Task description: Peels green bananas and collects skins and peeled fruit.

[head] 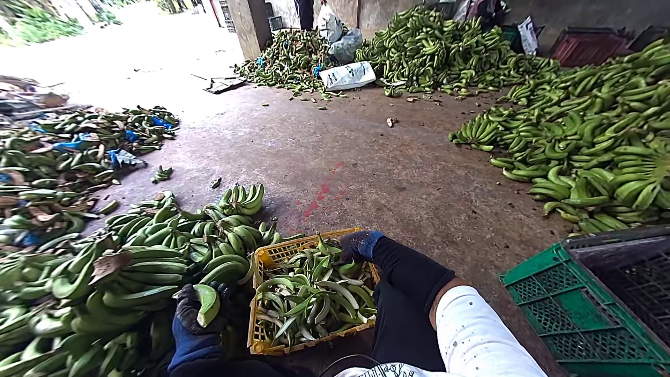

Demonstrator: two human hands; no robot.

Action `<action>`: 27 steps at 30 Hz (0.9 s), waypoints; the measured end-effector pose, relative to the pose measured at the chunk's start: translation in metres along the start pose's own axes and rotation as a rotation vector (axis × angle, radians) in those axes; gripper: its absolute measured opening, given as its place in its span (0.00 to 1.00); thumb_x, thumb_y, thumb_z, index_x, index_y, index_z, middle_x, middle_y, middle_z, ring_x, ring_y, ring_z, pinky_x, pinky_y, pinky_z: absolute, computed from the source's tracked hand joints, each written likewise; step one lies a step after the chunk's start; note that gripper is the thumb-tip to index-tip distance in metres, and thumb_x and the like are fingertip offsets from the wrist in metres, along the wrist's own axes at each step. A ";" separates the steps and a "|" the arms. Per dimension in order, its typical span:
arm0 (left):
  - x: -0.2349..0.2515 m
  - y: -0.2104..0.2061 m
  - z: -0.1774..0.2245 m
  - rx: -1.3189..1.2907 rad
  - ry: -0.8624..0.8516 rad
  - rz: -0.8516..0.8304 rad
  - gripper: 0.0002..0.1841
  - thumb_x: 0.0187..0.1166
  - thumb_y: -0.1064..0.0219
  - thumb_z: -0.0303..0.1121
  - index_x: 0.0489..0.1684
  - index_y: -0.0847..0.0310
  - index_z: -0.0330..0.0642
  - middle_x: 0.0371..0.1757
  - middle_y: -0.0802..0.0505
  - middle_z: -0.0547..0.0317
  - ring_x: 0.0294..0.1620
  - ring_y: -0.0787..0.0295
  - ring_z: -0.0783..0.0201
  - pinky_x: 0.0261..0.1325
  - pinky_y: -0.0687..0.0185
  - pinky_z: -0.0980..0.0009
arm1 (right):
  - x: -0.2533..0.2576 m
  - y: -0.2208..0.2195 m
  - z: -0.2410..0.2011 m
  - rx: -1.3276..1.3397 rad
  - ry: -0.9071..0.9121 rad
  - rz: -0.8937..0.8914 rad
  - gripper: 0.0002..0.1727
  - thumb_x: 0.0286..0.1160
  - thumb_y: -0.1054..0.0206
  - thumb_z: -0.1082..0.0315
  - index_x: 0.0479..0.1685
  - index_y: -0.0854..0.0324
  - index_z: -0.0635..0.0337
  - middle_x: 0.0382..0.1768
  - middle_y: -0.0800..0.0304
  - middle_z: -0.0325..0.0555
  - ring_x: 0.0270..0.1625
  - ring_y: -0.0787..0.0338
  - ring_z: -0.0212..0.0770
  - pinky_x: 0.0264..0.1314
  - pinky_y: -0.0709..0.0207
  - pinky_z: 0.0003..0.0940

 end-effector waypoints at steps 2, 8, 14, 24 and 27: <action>-0.003 -0.002 0.001 0.003 0.016 0.013 0.16 0.92 0.50 0.51 0.53 0.27 0.50 0.37 0.10 0.56 0.33 0.07 0.59 0.32 0.08 0.59 | 0.005 -0.001 0.001 -0.001 0.010 0.003 0.25 0.82 0.33 0.54 0.54 0.17 0.73 0.52 0.10 0.65 0.55 0.09 0.59 0.58 0.20 0.63; -0.005 -0.006 0.001 -0.010 0.007 0.032 0.16 0.92 0.50 0.52 0.52 0.28 0.50 0.35 0.10 0.58 0.32 0.08 0.61 0.31 0.08 0.60 | 0.005 0.000 0.001 0.015 0.006 0.006 0.24 0.81 0.32 0.55 0.55 0.17 0.73 0.53 0.11 0.65 0.57 0.10 0.60 0.59 0.20 0.64; -0.003 -0.001 0.001 -0.042 -0.015 0.029 0.19 0.92 0.53 0.55 0.52 0.28 0.51 0.35 0.10 0.56 0.32 0.07 0.59 0.30 0.09 0.58 | 0.005 0.000 0.004 0.017 0.002 0.017 0.23 0.81 0.33 0.55 0.52 0.16 0.72 0.50 0.10 0.64 0.53 0.10 0.58 0.56 0.20 0.62; -0.001 -0.002 -0.002 -0.029 0.029 -0.003 0.21 0.92 0.53 0.56 0.52 0.27 0.49 0.35 0.09 0.54 0.33 0.06 0.57 0.32 0.08 0.57 | -0.002 0.001 0.002 -0.003 0.005 0.020 0.24 0.83 0.34 0.54 0.54 0.17 0.73 0.54 0.11 0.66 0.57 0.10 0.60 0.59 0.21 0.65; -0.001 -0.003 -0.001 -0.022 0.033 -0.007 0.22 0.92 0.55 0.56 0.51 0.27 0.48 0.34 0.09 0.55 0.33 0.07 0.58 0.32 0.08 0.58 | 0.003 0.000 0.002 -0.005 -0.010 0.014 0.24 0.81 0.32 0.53 0.51 0.16 0.72 0.51 0.10 0.64 0.54 0.10 0.59 0.57 0.20 0.63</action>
Point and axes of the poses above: each hand's wrist, its own x-axis towards the middle knuckle, its own y-axis out of the back of the hand, z = x × y, the point moved 3 cm from there along x, towards the middle knuckle
